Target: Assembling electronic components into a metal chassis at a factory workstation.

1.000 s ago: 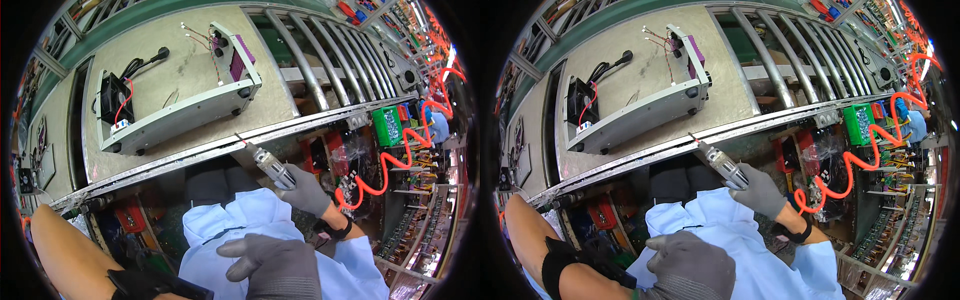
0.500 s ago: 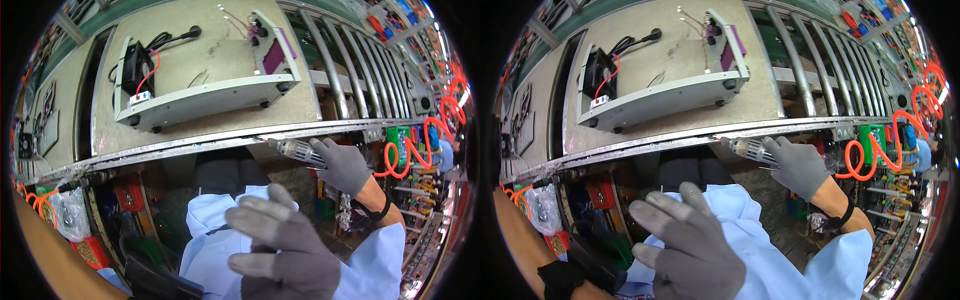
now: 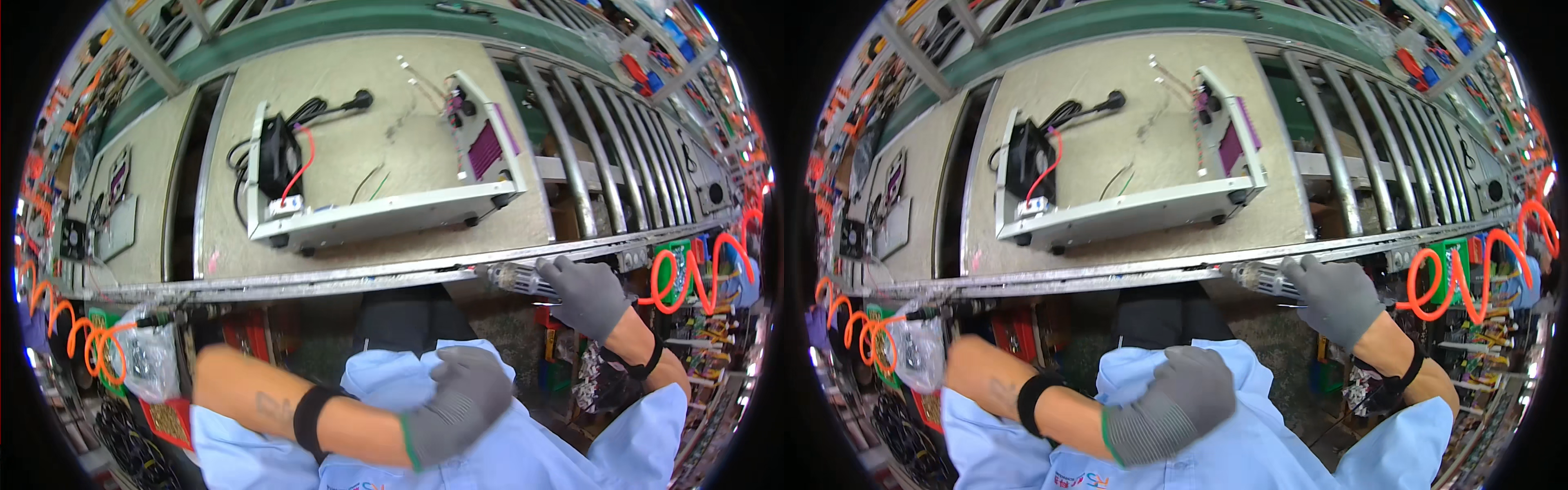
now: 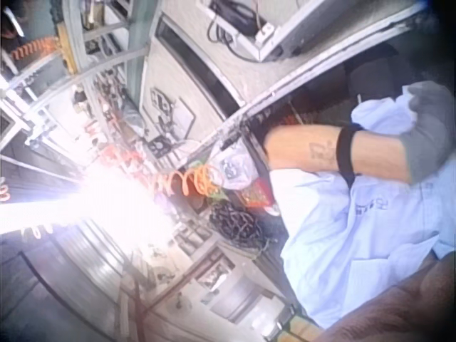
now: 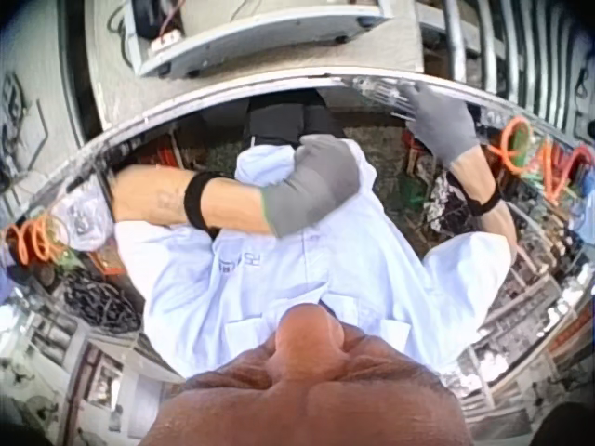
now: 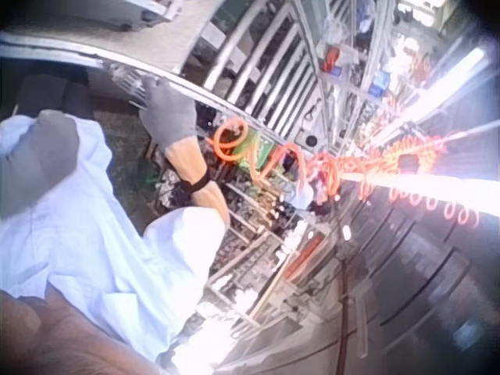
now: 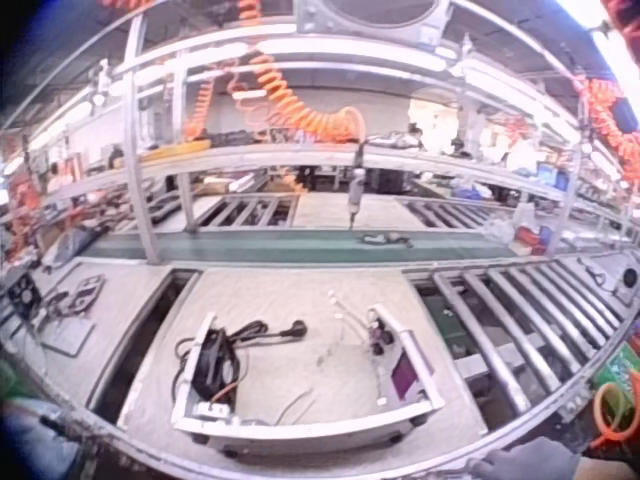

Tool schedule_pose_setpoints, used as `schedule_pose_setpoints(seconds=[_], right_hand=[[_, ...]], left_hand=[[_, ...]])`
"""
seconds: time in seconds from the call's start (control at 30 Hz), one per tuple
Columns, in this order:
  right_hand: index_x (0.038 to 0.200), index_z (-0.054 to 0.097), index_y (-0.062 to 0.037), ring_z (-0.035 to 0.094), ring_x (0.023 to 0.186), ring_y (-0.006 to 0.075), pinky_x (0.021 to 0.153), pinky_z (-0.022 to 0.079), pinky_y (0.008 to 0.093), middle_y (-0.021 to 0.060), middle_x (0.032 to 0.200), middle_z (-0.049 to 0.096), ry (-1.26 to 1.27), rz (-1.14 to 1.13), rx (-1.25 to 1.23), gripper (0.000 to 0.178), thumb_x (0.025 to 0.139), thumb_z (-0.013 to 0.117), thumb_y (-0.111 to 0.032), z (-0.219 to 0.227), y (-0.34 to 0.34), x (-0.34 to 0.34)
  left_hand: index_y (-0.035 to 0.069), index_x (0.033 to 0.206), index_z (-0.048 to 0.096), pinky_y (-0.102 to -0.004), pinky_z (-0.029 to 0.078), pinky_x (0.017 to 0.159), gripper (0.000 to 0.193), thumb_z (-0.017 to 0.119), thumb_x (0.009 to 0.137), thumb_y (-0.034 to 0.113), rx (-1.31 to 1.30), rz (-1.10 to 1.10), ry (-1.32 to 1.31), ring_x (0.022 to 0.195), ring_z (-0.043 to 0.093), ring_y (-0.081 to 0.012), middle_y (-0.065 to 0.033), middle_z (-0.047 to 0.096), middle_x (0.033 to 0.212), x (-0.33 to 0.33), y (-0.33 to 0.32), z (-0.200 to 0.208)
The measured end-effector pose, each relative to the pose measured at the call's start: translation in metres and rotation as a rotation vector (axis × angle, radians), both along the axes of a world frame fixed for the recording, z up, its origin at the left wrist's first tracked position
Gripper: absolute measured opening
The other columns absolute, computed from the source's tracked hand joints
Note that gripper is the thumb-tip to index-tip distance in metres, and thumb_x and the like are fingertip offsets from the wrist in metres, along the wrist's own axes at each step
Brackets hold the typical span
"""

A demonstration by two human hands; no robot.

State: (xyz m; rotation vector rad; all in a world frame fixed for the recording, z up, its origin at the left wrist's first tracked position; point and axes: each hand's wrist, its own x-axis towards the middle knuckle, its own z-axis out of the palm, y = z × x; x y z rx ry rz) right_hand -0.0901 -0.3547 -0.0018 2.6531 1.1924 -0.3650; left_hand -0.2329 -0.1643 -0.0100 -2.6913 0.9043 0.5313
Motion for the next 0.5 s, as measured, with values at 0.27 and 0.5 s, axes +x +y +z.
schedule_pose_setpoints(seconds=[0.27, 0.5], right_hand=[[0.114, 0.058, -0.008, 0.068, 0.066, 0.0284, 0.056, 0.055, 0.0409, 0.0092, 0.09, 0.063, 0.023, 0.045, -0.03, 0.04, 0.077, 0.07, -0.013, 0.005, -0.005, 0.011], [0.116, 0.058, -0.0076, 0.069, 0.069, 0.0295, 0.059, 0.057, 0.0411, 0.0096, 0.091, 0.064, 0.034, 0.06, -0.021, 0.041, 0.078, 0.071, -0.016, 0.007, -0.004, 0.014]], left_hand=[[0.009, 0.099, 0.068, -0.0415, 0.056, 0.065, 0.014, 0.065, 0.089, 0.019, -0.596, 0.407, 0.102, 0.078, 0.07, -0.0294, -0.0091, 0.068, 0.084, 0.037, 0.076, -0.114], [0.005, 0.102, 0.069, -0.0402, 0.054, 0.067, 0.018, 0.071, 0.086, 0.012, -1.038, 0.616, -0.238, 0.075, 0.067, -0.0336, -0.0138, 0.068, 0.085, 0.052, 0.074, -0.14]])
